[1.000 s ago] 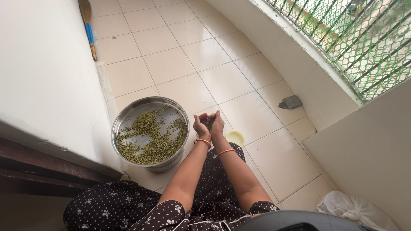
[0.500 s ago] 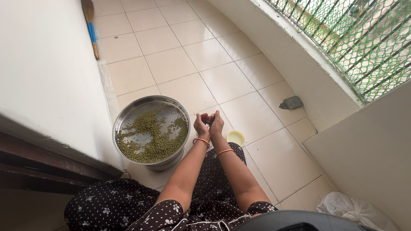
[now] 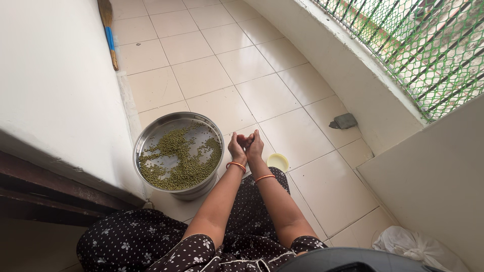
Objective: The person sorts green legumes on a metal tray by hand, rubbing them between palms and placing impurities into a jar. The person then pours the cleaned legumes into a metal container, covers it with the tray, and empties more legumes from a plastic bag onto the tray.
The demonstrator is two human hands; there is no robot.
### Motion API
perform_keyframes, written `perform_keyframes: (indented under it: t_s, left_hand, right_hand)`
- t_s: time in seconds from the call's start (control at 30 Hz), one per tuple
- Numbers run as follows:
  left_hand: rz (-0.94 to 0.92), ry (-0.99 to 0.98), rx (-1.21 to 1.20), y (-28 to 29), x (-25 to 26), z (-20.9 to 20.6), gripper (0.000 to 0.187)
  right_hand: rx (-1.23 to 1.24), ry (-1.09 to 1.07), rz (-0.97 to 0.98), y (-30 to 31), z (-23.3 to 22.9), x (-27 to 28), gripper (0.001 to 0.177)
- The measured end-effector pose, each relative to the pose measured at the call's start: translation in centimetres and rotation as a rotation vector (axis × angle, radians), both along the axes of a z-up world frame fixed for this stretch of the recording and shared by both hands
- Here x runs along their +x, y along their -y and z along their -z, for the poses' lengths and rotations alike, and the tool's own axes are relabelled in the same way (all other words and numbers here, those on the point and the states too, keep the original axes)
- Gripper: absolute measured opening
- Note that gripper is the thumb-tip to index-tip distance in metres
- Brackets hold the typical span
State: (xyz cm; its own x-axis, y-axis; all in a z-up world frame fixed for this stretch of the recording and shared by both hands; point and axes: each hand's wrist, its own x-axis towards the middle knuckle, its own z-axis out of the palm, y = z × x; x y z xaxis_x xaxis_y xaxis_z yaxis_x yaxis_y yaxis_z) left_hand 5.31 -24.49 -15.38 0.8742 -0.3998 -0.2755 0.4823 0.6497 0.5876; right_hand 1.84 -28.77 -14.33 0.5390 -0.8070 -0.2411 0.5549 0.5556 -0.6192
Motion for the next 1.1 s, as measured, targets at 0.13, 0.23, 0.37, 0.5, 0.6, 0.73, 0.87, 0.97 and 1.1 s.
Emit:
perform_keyframes:
  t_s: [0.13, 0.23, 0.37, 0.5, 0.6, 0.73, 0.87, 0.97, 1.1]
  left_hand:
    - [-0.028, -0.029, -0.035, -0.4, -1.2, -1.0, 0.043]
    - [-0.065, 0.041, 0.04, -0.8, -2.4, -3.0, 0.042]
    - [-0.1, 0.173, -0.157, -4.0, -2.0, -9.8, 0.043]
    - [-0.226, 0.268, -0.189, -9.6, 0.9, -13.2, 0.041]
    - [-0.237, 0.144, -0.182, -14.2, 4.9, -12.4, 0.039]
    - [-0.283, 0.201, -0.074, -18.9, 8.2, -8.8, 0.035]
    - [-0.194, 0.354, 0.029, -21.9, 9.9, -7.0, 0.036]
    - [-0.032, 0.517, 0.225, -24.5, 9.7, -8.2, 0.051]
    - [0.164, 0.698, 0.556, -27.6, 8.7, -10.5, 0.079]
  right_hand:
    - [0.109, 0.114, -0.082, 0.1, -0.6, -1.2, 0.044]
    - [0.156, 0.15, -0.109, 0.2, -1.7, -1.7, 0.044]
    - [0.077, 0.352, -0.165, -2.4, -8.0, -0.9, 0.043]
    - [0.002, 0.409, -0.312, -7.6, -11.2, 3.1, 0.042]
    - [0.044, 0.298, -0.415, -11.7, -9.0, 7.5, 0.04]
    - [0.023, 0.231, -0.472, -16.4, -6.0, 10.8, 0.036]
    - [-0.159, 0.118, -0.489, -18.7, -5.3, 11.3, 0.028]
    - [-0.365, 0.015, -0.568, -18.8, -5.1, 10.7, 0.023]
    - [-0.667, -0.085, -0.812, -19.3, -7.6, 8.5, 0.026]
